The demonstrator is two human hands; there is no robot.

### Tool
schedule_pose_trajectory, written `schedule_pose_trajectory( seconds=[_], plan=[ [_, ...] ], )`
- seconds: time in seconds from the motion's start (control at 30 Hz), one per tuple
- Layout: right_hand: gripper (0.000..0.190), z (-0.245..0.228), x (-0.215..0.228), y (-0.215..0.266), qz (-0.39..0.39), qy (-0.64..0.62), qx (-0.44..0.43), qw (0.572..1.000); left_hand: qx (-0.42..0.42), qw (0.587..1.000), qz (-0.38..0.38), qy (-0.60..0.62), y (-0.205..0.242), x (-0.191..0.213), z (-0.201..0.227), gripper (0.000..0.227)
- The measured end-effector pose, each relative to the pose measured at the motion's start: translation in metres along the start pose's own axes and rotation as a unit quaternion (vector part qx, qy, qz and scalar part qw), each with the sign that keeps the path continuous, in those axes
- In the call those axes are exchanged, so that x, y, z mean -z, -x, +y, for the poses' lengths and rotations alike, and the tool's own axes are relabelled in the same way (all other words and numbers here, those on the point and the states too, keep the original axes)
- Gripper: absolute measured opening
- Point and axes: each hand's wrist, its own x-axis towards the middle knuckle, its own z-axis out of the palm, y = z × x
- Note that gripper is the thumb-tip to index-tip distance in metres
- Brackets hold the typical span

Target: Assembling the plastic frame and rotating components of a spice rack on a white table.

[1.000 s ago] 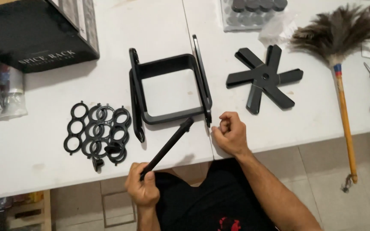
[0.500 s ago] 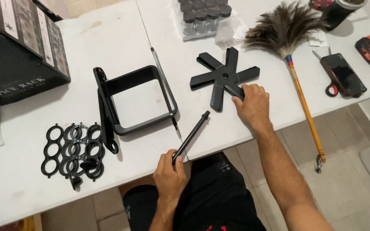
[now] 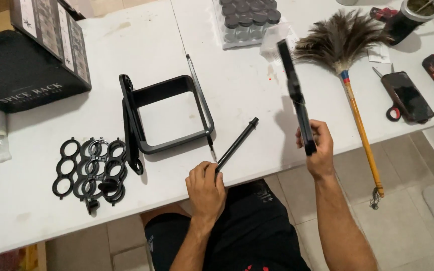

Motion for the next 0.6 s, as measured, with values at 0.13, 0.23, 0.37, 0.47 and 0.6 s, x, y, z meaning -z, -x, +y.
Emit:
schedule_pose_trajectory(
  seconds=[0.13, 0.23, 0.37, 0.47, 0.6],
  plan=[
    [0.038, -0.021, -0.020, 0.037, -0.005, -0.053, 0.074, 0.996, -0.004, 0.999, 0.025, 0.023, 0.004, 0.003, -0.001, 0.028],
    [0.049, -0.036, -0.034, 0.047, -0.008, -0.006, 0.136, 0.991, -0.014, 0.996, 0.052, 0.068, 0.003, 0.012, 0.000, 0.028],
    [0.053, -0.063, -0.056, 0.048, -0.058, 0.077, 0.220, 0.971, 0.012, 0.969, 0.115, 0.217, 0.004, 0.048, 0.006, 0.023],
    [0.053, -0.065, -0.073, 0.057, -0.101, 0.061, 0.239, 0.964, 0.049, 0.935, 0.106, 0.336, 0.005, 0.081, 0.010, 0.026],
    [0.056, -0.080, -0.104, 0.075, -0.153, 0.050, 0.258, 0.953, 0.098, 0.845, 0.056, 0.522, 0.016, 0.082, 0.005, 0.043]
  ],
)
